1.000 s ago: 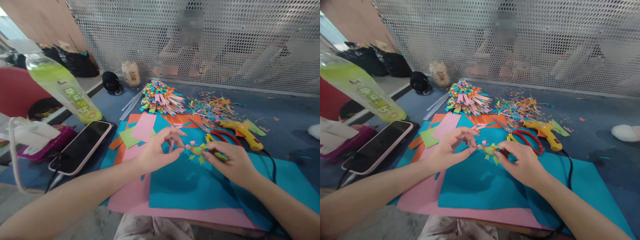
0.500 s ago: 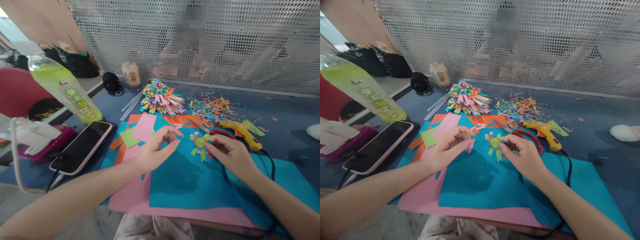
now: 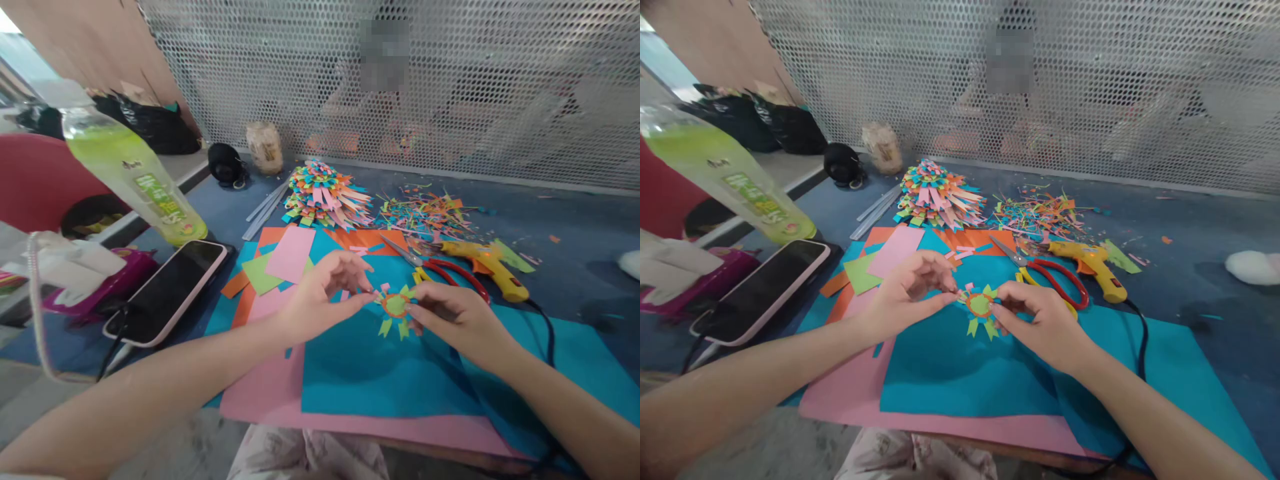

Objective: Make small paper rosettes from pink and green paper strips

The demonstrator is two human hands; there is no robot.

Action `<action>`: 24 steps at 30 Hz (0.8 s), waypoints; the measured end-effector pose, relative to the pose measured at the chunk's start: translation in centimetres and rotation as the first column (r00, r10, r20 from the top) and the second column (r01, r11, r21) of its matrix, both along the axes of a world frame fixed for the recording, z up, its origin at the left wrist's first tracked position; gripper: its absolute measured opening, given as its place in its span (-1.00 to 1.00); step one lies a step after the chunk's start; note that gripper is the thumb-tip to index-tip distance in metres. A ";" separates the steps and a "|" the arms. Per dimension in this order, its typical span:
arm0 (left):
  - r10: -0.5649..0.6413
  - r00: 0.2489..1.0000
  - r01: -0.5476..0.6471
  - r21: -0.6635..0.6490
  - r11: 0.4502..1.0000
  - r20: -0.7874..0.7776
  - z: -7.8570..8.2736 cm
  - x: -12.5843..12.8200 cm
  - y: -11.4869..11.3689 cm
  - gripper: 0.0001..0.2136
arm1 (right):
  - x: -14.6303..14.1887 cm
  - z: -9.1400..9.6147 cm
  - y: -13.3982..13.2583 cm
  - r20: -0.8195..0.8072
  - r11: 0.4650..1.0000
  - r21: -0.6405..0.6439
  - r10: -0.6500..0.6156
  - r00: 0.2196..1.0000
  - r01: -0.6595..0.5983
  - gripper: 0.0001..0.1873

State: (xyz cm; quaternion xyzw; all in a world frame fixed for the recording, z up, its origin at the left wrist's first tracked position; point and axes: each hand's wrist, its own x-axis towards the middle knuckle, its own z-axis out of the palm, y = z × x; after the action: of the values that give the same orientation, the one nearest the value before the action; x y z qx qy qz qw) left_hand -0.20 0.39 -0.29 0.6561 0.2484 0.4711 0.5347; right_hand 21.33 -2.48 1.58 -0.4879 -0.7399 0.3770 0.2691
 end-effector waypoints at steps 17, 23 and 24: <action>-0.010 1.000 0.010 -0.013 1.000 0.016 -0.1 -0.1 0.1 -0.85 | 0.0 -0.1 0.1 0.054 1.000 0.022 0.002 0.999 -0.003 -0.79; 0.013 0.999 -0.013 -0.013 1.000 0.038 -0.1 -0.2 0.1 -0.85 | 0.0 -0.1 0.2 0.049 0.999 0.034 -0.011 0.999 0.010 -0.79; 0.019 0.999 -0.019 -0.017 1.000 0.034 -0.1 -0.2 0.1 -0.86 | 0.0 -0.1 0.2 0.050 0.999 0.040 -0.020 0.999 0.018 -0.78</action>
State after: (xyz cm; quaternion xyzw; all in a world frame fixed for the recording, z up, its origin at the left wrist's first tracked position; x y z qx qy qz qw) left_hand -0.38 0.47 -0.40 0.6410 0.2494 0.4852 0.5399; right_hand 21.33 -2.32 1.48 -0.4988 -0.7491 0.3473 0.2636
